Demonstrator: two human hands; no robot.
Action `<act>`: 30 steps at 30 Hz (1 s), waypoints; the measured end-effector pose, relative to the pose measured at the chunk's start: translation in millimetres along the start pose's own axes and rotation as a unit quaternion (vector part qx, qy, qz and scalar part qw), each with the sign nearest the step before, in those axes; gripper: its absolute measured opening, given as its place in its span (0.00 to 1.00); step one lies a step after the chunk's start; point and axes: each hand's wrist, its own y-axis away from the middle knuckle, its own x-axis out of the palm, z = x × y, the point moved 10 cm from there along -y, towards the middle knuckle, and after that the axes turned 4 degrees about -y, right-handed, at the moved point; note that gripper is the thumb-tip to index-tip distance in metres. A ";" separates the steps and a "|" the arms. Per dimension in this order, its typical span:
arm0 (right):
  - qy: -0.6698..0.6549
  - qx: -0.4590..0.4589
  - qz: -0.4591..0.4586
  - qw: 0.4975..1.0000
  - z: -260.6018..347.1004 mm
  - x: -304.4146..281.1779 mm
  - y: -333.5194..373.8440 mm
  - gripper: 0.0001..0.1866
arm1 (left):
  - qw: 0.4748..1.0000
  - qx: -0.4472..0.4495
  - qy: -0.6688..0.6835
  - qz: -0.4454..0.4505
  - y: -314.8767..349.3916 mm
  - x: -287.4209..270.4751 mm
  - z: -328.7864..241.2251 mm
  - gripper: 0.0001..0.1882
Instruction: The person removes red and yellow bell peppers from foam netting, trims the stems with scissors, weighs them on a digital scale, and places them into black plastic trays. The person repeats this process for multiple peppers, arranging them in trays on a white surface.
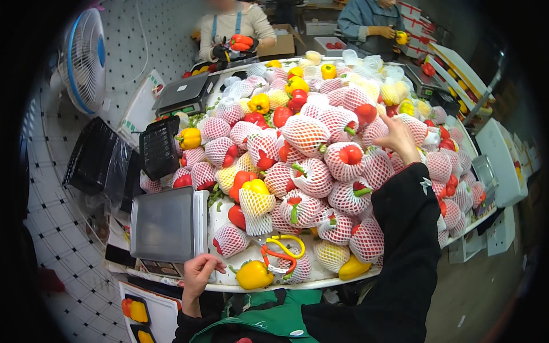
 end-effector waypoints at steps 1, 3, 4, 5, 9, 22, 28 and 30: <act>-0.041 0.001 0.046 0.998 -28.7 26.8 -7.4 0.42 | 1.000 0.000 -0.007 0.007 2.4 3.2 3.1 0.07; -0.056 -0.002 -0.030 0.998 -54.2 44.6 -17.2 0.50 | 1.000 -0.010 -0.026 0.011 10.1 7.4 13.1 0.07; -0.085 0.002 -0.015 0.996 -65.5 51.3 -24.2 0.51 | 0.999 -0.028 -0.031 0.013 14.2 8.7 19.3 0.07; -0.133 0.029 0.005 0.991 -60.5 56.8 -27.6 0.52 | 0.999 -0.041 -0.029 0.007 19.0 9.2 22.8 0.07; -0.113 0.045 -0.019 0.992 -46.0 49.4 -32.7 0.49 | 0.998 -0.053 -0.021 0.007 22.4 18.4 26.0 0.07; -0.722 0.154 -0.047 0.673 -57.8 18.9 -11.8 0.38 | 0.984 -0.030 0.165 -0.064 14.4 -0.5 30.8 0.15; -0.472 -0.060 -0.014 0.879 137.2 -48.0 -24.4 0.45 | 0.991 -0.012 0.134 -0.015 -8.6 3.5 26.4 0.14; -0.430 -0.139 0.038 0.891 205.4 -36.6 -37.2 0.46 | 0.989 -0.003 0.148 -0.014 -11.8 3.7 31.0 0.13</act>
